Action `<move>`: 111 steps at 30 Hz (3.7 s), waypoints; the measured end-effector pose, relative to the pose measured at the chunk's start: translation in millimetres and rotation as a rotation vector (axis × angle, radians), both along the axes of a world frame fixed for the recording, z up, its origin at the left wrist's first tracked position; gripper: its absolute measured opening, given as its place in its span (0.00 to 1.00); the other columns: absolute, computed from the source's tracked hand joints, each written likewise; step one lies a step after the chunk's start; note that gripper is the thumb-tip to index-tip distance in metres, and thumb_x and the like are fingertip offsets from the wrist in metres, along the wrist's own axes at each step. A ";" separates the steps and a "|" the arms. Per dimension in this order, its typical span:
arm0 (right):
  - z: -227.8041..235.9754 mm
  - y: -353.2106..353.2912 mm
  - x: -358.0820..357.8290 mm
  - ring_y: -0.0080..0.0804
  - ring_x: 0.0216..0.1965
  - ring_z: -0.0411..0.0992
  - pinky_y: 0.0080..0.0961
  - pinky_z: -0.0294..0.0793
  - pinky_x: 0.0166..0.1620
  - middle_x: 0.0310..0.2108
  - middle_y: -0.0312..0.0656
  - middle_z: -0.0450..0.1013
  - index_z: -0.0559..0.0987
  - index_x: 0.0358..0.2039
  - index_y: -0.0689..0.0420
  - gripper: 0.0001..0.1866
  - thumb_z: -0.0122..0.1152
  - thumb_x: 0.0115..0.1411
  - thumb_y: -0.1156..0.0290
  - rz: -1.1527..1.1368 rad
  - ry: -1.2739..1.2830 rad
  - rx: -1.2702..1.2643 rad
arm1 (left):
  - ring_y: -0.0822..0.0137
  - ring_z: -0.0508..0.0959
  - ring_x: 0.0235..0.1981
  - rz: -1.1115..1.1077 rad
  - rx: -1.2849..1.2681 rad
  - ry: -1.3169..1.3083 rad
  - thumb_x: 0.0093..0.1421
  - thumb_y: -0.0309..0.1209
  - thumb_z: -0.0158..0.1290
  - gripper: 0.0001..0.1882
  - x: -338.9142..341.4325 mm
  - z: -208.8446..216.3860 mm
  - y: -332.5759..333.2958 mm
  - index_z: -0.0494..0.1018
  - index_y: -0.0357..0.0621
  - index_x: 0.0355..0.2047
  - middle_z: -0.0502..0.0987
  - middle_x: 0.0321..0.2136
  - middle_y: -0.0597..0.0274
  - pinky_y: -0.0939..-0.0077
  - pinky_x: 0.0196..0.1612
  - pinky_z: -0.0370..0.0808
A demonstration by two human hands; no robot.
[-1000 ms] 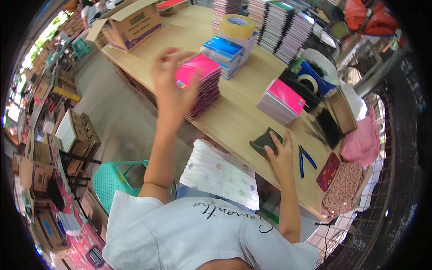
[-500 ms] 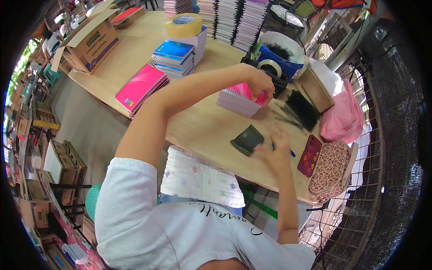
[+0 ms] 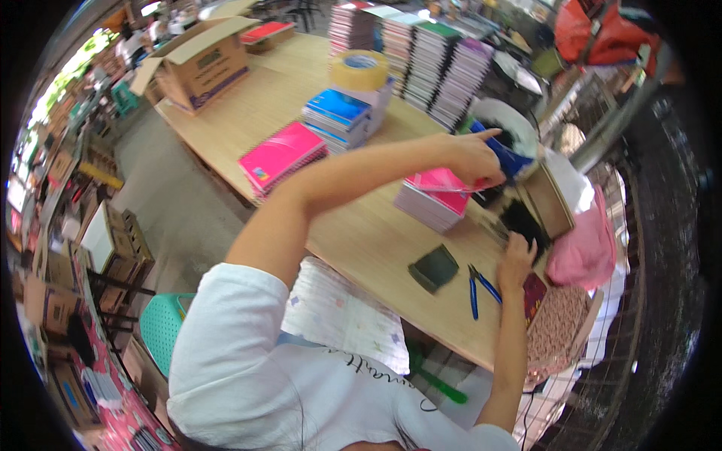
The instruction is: The person processes small pink and blue notebooks by hand, using a pair of pliers to adjust the spiral binding on each book and then stacking them into neat piles on a workbench.
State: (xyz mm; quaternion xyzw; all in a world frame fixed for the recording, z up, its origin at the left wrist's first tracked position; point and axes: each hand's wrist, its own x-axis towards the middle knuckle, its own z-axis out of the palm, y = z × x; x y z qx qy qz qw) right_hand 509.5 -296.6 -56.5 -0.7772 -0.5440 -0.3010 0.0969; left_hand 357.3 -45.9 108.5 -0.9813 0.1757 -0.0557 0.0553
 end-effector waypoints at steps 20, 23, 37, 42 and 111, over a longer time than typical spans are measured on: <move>53.2 -17.8 -136.6 0.47 0.33 0.75 0.36 0.73 0.38 0.32 0.50 0.75 0.78 0.42 0.58 0.11 0.55 0.63 0.67 0.214 0.769 -0.026 | 0.60 0.71 0.41 0.698 -1.139 -0.862 0.53 0.26 0.60 0.12 -186.0 -196.8 -102.0 0.76 0.44 0.39 0.68 0.37 0.56 0.70 0.43 0.71; 45.1 -8.5 -141.2 0.23 0.26 0.70 0.21 0.68 0.32 0.25 0.41 0.73 0.80 0.41 0.60 0.11 0.52 0.65 0.70 0.321 0.951 0.037 | 0.60 0.71 0.41 0.742 -1.138 -0.821 0.52 0.28 0.63 0.12 -189.8 -195.5 -111.2 0.76 0.43 0.37 0.67 0.37 0.56 0.71 0.43 0.71; 31.7 5.4 -150.7 0.26 0.27 0.67 0.23 0.67 0.32 0.26 0.40 0.75 0.83 0.38 0.59 0.11 0.65 0.53 0.76 0.459 1.240 0.014 | 0.65 0.72 0.37 0.762 -1.234 -0.771 0.52 0.27 0.63 0.11 -183.0 -190.3 -109.7 0.75 0.41 0.35 0.65 0.36 0.60 0.75 0.39 0.73; 40.4 4.5 -152.6 0.32 0.29 0.71 0.25 0.69 0.34 0.28 0.44 0.74 0.81 0.38 0.61 0.10 0.63 0.54 0.76 0.522 1.149 -0.100 | 0.65 0.72 0.37 0.745 -1.129 -0.823 0.52 0.27 0.63 0.12 -181.1 -199.3 -106.9 0.74 0.40 0.36 0.64 0.36 0.60 0.76 0.39 0.73; 40.6 49.6 -140.6 0.30 0.48 0.71 0.26 0.69 0.52 0.45 0.45 0.74 0.78 0.44 0.66 0.21 0.59 0.62 0.59 0.616 1.638 -0.221 | 0.74 0.75 0.36 0.349 -2.028 -0.448 0.55 0.16 0.57 0.25 -185.0 -198.2 -77.5 0.63 0.42 0.52 0.74 0.33 0.66 0.80 0.41 0.74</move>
